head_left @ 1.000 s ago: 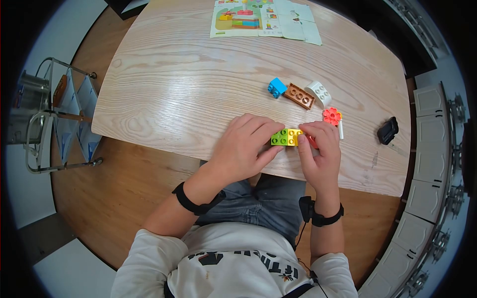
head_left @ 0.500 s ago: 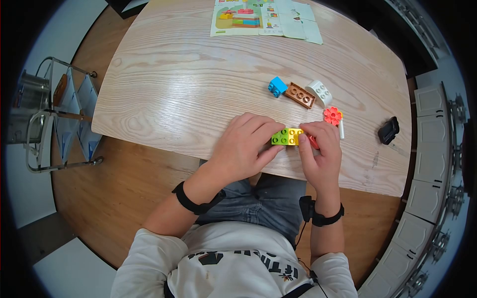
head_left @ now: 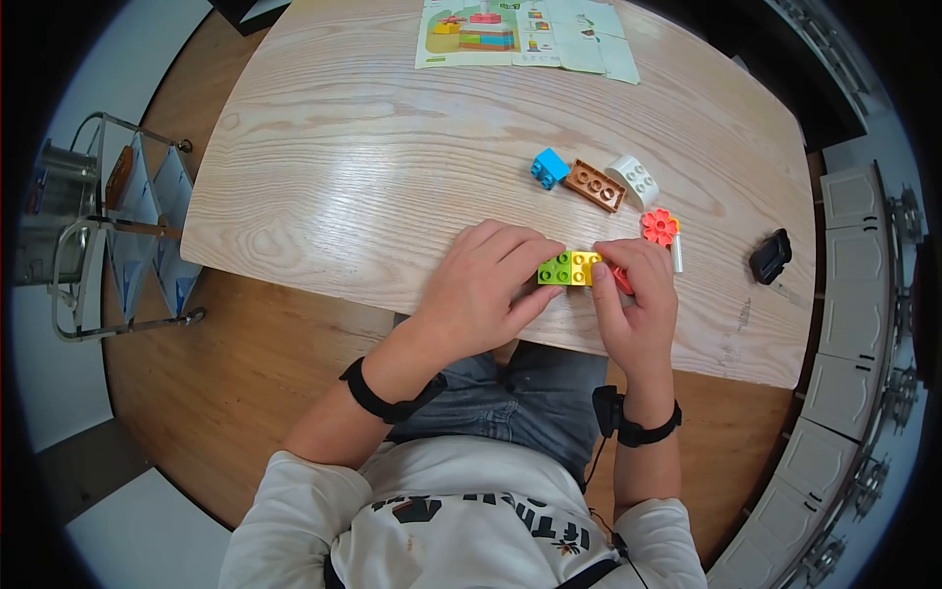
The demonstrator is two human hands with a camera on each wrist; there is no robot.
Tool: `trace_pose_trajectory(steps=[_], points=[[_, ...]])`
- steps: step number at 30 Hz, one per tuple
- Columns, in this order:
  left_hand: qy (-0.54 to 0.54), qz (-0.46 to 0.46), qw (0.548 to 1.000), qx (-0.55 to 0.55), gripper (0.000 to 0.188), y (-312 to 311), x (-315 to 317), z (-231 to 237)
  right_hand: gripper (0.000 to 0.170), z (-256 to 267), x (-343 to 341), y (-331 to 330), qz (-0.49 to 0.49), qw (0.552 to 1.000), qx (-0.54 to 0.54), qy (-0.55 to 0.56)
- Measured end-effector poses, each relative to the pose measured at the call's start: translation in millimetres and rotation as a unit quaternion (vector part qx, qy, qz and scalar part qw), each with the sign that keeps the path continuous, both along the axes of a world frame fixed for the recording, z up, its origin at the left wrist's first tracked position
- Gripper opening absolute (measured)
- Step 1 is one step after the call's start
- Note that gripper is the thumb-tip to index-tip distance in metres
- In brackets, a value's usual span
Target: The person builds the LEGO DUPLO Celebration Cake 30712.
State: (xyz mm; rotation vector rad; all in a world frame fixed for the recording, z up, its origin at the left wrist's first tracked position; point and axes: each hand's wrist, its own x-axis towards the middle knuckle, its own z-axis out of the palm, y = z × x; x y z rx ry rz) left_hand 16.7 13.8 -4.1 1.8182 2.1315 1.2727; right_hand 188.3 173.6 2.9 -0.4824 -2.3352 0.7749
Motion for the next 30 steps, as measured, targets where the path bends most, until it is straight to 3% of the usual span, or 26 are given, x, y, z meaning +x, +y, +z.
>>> trace_pose_trajectory(steps=[30], points=[[0.001,-0.007,1.000,0.005,0.044,0.3,-0.8,0.8,0.016,0.7,-0.3,0.5,0.002,1.000,-0.007,0.002]])
